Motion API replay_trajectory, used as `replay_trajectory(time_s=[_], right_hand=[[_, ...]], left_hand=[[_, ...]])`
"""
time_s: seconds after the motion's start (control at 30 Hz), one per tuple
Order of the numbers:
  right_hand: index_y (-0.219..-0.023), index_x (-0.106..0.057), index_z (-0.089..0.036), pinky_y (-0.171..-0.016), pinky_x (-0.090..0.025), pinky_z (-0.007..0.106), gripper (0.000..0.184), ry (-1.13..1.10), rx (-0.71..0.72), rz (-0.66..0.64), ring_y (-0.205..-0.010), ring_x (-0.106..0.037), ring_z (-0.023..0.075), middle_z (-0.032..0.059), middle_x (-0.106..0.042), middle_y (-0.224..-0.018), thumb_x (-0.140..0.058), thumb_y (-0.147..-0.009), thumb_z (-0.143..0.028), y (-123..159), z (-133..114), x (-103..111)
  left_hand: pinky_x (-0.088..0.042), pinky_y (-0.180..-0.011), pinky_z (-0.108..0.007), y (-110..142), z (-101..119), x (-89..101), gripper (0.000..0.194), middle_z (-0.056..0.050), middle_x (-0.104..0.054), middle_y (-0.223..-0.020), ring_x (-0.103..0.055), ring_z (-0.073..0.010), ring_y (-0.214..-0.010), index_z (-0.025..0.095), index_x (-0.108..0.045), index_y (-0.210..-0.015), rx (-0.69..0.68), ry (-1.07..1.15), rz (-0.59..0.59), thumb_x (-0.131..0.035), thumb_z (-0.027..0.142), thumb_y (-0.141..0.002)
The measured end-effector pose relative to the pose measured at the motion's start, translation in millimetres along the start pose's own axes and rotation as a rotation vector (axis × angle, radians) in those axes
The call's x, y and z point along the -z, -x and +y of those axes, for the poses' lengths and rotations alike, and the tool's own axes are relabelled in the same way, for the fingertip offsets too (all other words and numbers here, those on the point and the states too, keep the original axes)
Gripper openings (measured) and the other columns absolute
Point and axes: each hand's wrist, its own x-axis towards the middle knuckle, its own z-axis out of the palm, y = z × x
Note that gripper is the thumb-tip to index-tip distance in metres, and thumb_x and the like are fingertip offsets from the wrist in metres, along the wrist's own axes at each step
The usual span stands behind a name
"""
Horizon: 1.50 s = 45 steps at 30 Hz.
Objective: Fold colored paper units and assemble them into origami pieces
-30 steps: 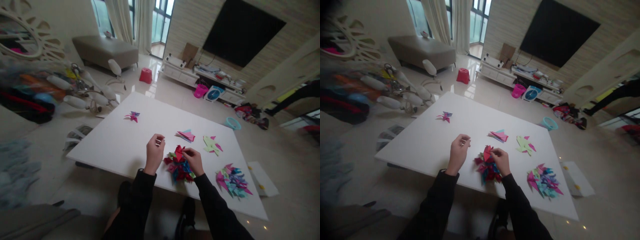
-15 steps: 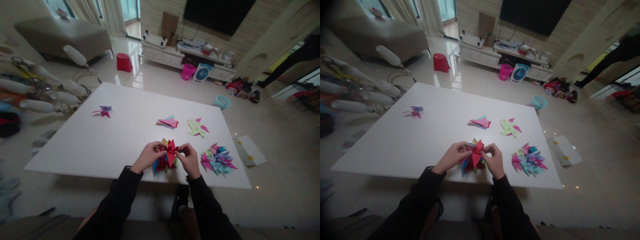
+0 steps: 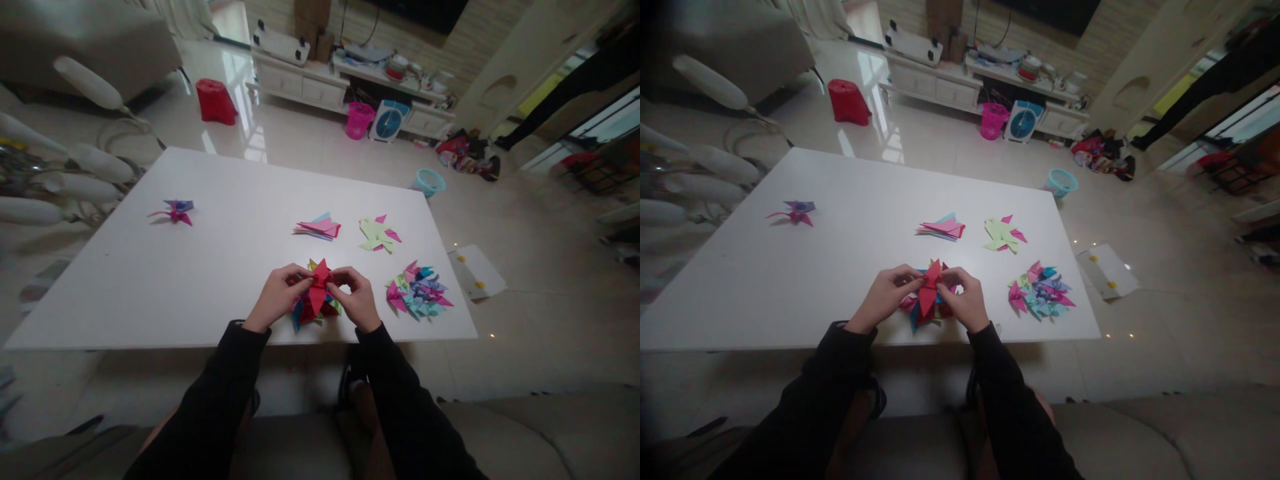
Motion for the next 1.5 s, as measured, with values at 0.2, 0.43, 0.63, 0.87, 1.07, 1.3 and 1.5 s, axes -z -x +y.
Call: replay_trajectory(time_s=[0.2,0.43,0.63,0.87,1.07,1.3,1.5], right_hand=[[-0.086,-0.073,-0.021,-0.073,-0.053,0.031,0.008,0.029,-0.004,-0.006,-0.075,-0.066,0.0177,0.0028,-0.073,-0.081,-0.071,-0.084,-0.029,-2,0,-1],[-0.085,-0.074,-0.021,-0.074,-0.053,0.031,0.007,0.024,0.028,-0.008,-0.074,-0.066,0.0176,0.0031,-0.072,-0.081,-0.07,-0.084,-0.027,-2,3,0],[-0.083,-0.073,-0.021,-0.072,-0.054,0.031,0.007,0.025,-0.001,-0.025,-0.072,-0.066,0.0175,0.0024,-0.072,-0.079,-0.07,-0.083,-0.027,-1,3,1],[-0.079,-0.072,-0.021,-0.071,-0.054,0.03,0.008,0.097,0.009,0.032,-0.071,-0.066,0.0168,0.0017,-0.072,-0.077,-0.068,-0.082,-0.027,1,3,14],[-0.08,-0.07,-0.019,-0.071,-0.054,0.03,0.012,0.232,-0.052,0.335,-0.071,-0.067,0.0173,0.0026,-0.072,-0.076,-0.072,-0.081,-0.032,6,-1,92],[-0.08,-0.067,-0.016,-0.061,-0.052,0.026,0.017,0.224,-0.264,0.84,-0.066,-0.068,0.016,0.004,-0.07,-0.075,-0.076,-0.067,-0.024,26,50,267],[-0.066,-0.057,-0.017,-0.045,-0.042,0.02,0.022,0.217,-0.538,0.997,-0.051,-0.061,0.0132,0.0017,-0.063,-0.059,-0.076,-0.058,-0.013,55,104,330]], left_hand=[[-0.048,-0.062,-0.027,-2,-2,4.2,0.023,-0.004,-0.072,-0.075,-0.061,-0.0152,-0.065,0.018,-0.076,-0.088,0.008,-0.03,-0.004,-0.072,0.04,-0.08],[-0.045,-0.061,-0.027,-2,-6,2.6,0.026,-0.004,-0.072,-0.076,-0.06,-0.0149,-0.064,0.017,-0.076,-0.09,0.013,-0.049,-0.032,-0.069,0.041,-0.083],[-0.047,-0.063,-0.027,-3,-6,1.6,0.027,-0.005,-0.073,-0.079,-0.062,-0.016,-0.067,0.018,-0.077,-0.09,0.004,-0.068,-0.036,-0.07,0.043,-0.083],[-0.048,-0.059,-0.026,-4,1,0.5,0.034,-0.006,-0.074,-0.08,-0.063,-0.0169,-0.065,0.017,-0.076,-0.098,0.043,-0.046,-0.03,-0.073,0.046,-0.079],[-0.047,-0.056,-0.025,-3,4,3.1,0.036,-0.005,-0.072,-0.078,-0.062,-0.0162,-0.064,0.016,-0.076,-0.096,0.067,-0.04,0.017,-0.073,0.046,-0.077],[-0.047,-0.056,-0.026,-1,12,9.4,0.028,-0.004,-0.072,-0.075,-0.062,-0.0164,-0.063,0.017,-0.075,-0.089,0.047,-0.017,0.078,-0.072,0.039,-0.073],[-0.046,-0.056,-0.026,-2,12,9.8,0.029,-0.005,-0.072,-0.076,-0.063,-0.0171,-0.064,0.016,-0.075,-0.09,0.061,0.002,0.09,-0.071,0.04,-0.074]])
